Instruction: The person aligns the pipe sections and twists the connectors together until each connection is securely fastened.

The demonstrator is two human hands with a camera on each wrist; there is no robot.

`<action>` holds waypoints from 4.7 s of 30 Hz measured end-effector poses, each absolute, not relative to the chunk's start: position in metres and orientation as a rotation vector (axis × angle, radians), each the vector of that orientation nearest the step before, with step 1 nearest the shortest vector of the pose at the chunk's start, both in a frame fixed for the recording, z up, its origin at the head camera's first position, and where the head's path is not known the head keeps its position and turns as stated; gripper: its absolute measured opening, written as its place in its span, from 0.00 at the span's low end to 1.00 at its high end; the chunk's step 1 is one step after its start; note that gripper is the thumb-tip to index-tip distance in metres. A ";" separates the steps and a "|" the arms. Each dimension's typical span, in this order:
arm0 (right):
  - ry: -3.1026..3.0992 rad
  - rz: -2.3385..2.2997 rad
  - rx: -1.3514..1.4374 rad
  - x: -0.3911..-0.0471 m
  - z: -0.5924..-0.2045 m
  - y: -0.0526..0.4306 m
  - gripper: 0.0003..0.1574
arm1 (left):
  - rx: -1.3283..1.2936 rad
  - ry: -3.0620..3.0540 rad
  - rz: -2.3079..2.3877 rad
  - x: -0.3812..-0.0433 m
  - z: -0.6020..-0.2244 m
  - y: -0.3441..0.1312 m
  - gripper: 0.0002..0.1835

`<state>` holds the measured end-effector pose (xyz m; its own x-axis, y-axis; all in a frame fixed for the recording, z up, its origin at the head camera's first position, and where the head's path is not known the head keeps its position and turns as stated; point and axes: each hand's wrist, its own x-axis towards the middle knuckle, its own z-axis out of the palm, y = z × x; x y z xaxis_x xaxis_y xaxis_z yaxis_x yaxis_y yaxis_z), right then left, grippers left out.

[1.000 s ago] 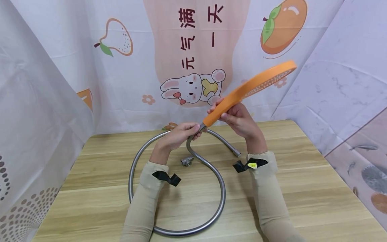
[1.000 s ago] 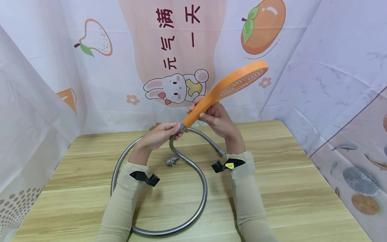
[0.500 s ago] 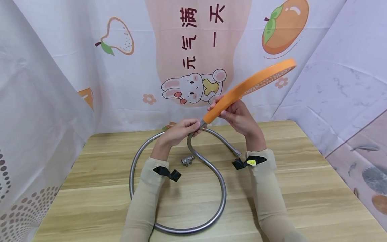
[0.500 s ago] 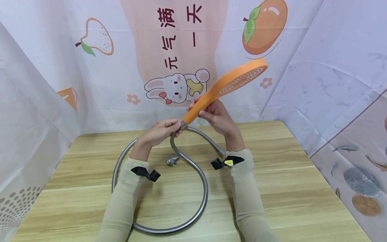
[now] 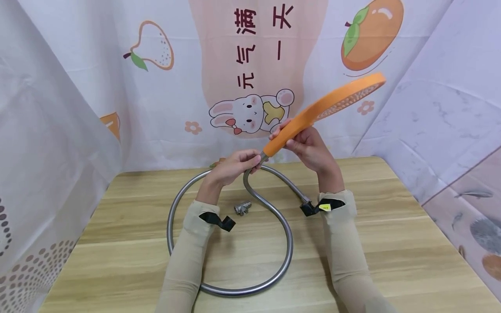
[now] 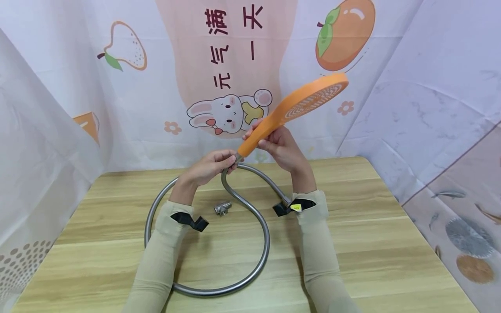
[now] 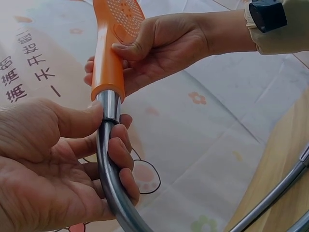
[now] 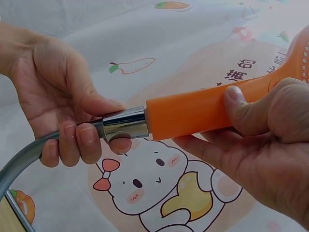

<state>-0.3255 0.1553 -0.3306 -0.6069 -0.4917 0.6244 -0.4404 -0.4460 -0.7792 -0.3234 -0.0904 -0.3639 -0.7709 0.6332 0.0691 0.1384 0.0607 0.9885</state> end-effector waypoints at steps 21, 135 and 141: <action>1.575 -2.296 -1.374 -0.332 -0.336 0.158 0.18 | 0.762 1.971 1.770 -0.329 -0.367 -0.089 0.14; 1.598 -2.281 -1.333 -0.325 -0.333 0.157 0.16 | 0.839 1.850 1.694 -0.320 -0.362 -0.095 0.21; 1.609 -2.273 -1.340 -0.323 -0.332 0.158 0.19 | 0.786 1.873 1.702 -0.319 -0.359 -0.094 0.19</action>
